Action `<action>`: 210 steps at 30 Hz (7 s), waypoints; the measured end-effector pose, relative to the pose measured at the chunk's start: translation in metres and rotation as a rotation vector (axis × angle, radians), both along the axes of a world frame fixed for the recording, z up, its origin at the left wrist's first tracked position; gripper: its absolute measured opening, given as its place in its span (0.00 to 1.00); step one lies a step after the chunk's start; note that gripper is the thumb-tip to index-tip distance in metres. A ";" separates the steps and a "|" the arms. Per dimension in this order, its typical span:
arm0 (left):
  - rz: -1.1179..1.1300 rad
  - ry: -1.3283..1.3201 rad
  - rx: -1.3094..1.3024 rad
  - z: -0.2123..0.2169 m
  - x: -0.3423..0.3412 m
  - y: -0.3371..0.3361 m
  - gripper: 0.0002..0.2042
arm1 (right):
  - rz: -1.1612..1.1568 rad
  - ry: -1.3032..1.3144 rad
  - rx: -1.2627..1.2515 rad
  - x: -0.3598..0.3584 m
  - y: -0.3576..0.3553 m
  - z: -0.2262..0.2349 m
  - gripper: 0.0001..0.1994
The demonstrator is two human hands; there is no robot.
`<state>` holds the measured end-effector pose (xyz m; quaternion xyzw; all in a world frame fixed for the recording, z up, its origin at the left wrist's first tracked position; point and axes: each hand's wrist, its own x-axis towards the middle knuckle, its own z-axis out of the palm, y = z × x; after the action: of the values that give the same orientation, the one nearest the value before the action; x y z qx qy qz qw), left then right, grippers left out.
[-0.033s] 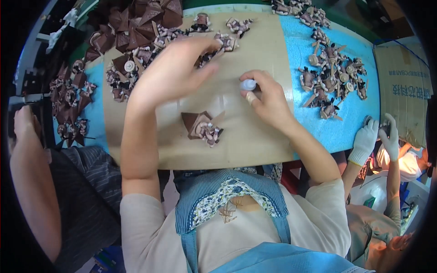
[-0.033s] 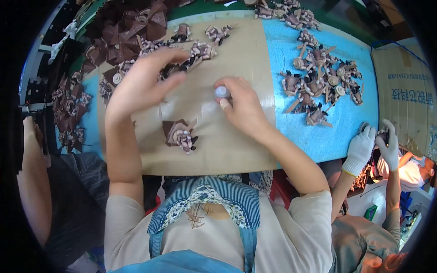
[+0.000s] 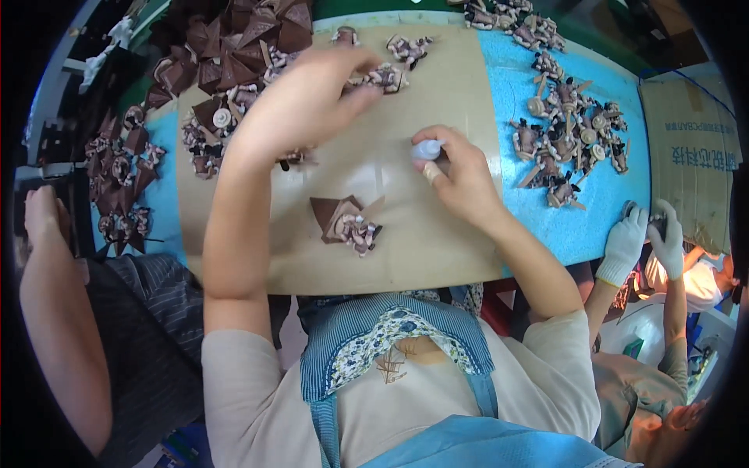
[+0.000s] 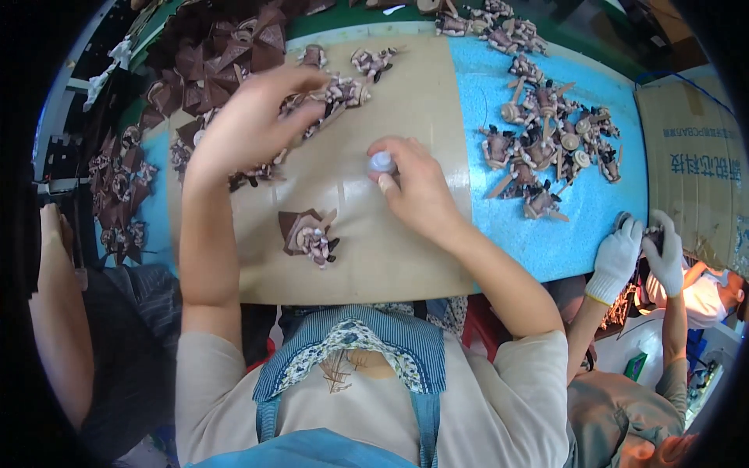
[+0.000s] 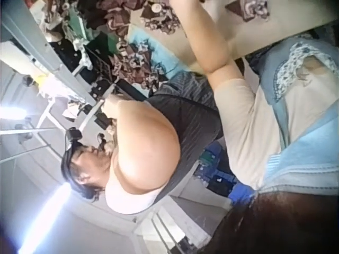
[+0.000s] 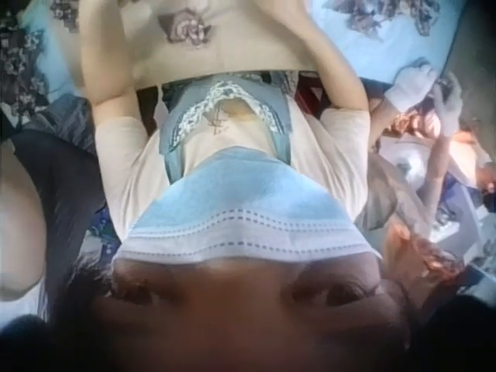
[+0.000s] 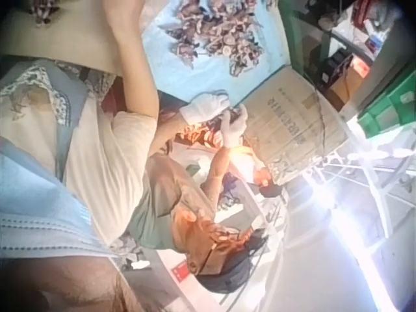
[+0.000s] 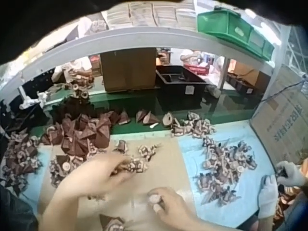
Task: The person assembles figurines by applying glue into hollow base pieces using a squeeze bottle and inserting figurine pieces into each base by hand.
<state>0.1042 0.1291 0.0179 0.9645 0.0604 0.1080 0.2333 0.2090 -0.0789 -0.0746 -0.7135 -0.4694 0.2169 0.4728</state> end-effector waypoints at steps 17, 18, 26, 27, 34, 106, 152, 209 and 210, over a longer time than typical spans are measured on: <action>0.585 -0.065 -0.066 -0.031 0.196 0.079 0.17 | -0.121 0.371 0.097 -0.007 -0.039 0.017 0.15; 0.570 0.014 -0.426 0.009 0.179 0.041 0.18 | -0.170 0.452 0.147 -0.002 -0.043 0.021 0.17; -0.007 -0.044 -1.117 -0.010 0.023 -0.053 0.14 | -0.015 0.497 0.584 -0.011 -0.048 0.061 0.22; -0.033 -0.046 -1.214 -0.013 0.006 -0.067 0.14 | 0.003 0.531 0.588 -0.019 -0.048 0.066 0.23; 0.055 -0.220 -1.492 -0.031 -0.066 -0.129 0.32 | 0.150 0.715 0.317 -0.041 -0.074 0.085 0.24; 0.155 -0.748 -0.537 -0.031 -0.063 -0.110 0.32 | -0.007 -0.956 -0.465 0.100 -0.058 0.038 0.23; 0.030 -0.283 -0.799 -0.019 -0.064 -0.148 0.31 | 0.400 -0.578 0.033 -0.026 -0.051 0.139 0.16; 0.419 -0.049 0.320 -0.105 0.212 0.171 0.27 | 0.010 0.148 0.017 0.018 -0.006 0.031 0.14; 0.417 -0.079 0.214 -0.118 0.215 0.172 0.26 | 0.000 0.210 0.027 0.019 -0.009 0.031 0.14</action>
<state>0.3189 0.3011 -0.1000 0.9455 0.2372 0.1973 0.1045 0.2280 -0.0882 -0.0435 -0.6804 -0.4199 0.2841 0.5291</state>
